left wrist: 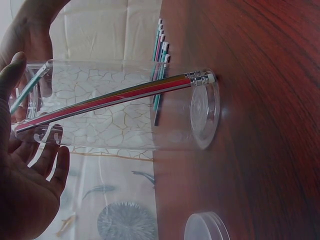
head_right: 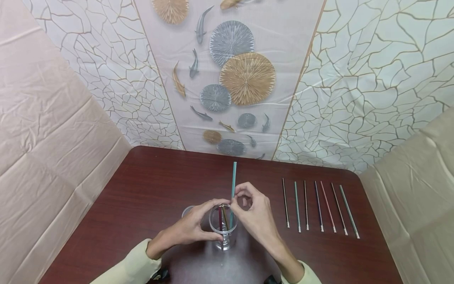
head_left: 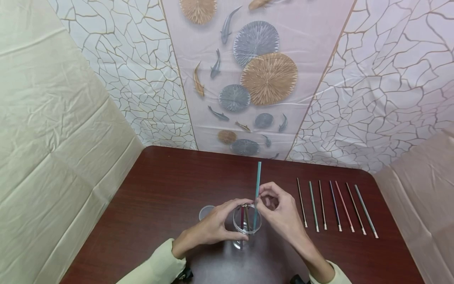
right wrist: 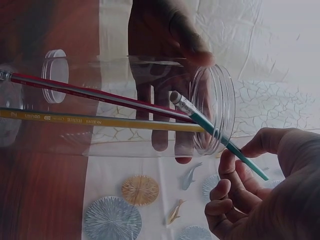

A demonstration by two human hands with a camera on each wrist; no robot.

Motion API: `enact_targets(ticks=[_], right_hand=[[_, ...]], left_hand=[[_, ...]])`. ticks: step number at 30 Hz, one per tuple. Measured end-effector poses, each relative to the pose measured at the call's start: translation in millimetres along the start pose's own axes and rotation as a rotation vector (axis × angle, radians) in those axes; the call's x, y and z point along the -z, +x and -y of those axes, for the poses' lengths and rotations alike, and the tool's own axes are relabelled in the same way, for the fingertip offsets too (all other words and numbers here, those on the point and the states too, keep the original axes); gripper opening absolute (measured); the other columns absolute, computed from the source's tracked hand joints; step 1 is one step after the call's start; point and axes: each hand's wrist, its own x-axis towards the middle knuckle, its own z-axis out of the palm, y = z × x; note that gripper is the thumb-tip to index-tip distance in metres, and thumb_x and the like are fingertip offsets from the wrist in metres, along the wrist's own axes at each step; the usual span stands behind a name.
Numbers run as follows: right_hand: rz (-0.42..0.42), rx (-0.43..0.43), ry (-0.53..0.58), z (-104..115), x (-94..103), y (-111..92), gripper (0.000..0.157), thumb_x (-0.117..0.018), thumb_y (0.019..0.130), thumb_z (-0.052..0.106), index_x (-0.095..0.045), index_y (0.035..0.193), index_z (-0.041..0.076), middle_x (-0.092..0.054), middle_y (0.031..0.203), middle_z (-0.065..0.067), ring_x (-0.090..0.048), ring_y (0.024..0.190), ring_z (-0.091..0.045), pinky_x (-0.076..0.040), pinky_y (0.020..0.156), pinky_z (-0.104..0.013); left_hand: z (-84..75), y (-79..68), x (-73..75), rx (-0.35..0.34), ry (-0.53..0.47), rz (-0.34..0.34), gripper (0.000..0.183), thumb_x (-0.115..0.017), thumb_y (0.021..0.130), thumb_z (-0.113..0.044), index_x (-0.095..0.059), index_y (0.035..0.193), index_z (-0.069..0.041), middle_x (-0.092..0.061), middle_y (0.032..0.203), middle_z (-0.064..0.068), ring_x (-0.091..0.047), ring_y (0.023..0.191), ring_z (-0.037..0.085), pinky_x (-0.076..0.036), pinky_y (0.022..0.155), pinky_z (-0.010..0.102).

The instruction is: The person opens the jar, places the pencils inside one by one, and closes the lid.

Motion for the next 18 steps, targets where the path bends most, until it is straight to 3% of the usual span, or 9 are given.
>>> enact_targets(ticks=[11, 18], right_hand=[[0.023, 0.015, -0.009, 1.1, -4.6, -3.9, 0.025, -0.077, 0.085, -0.004, -0.07, 0.101, 0.014, -0.065, 0.078, 0.009, -0.055, 0.069, -0.02, -0.042, 0.06, -0.022], [0.024, 0.021, -0.057, -0.9, -6.2, -4.7, 0.024, -0.078, 0.086, -0.001, -0.071, 0.101, 0.016, -0.07, 0.083, 0.012, -0.059, 0.075, -0.02, -0.048, 0.065, -0.025]], left_hand=[[-0.1, -1.5, 0.9, 0.008, 0.011, 0.008, 0.093, -0.095, 0.083, -0.031, -0.043, 0.158, -0.013, -0.059, 0.15, 0.004, -0.057, 0.137, 0.018, -0.048, 0.113, 0.038], [-0.5, -1.5, 1.1, 0.017, 0.016, 0.009, 0.093, -0.095, 0.082, -0.032, -0.044, 0.158, -0.013, -0.06, 0.149, 0.005, -0.058, 0.136, 0.018, -0.048, 0.112, 0.037]])
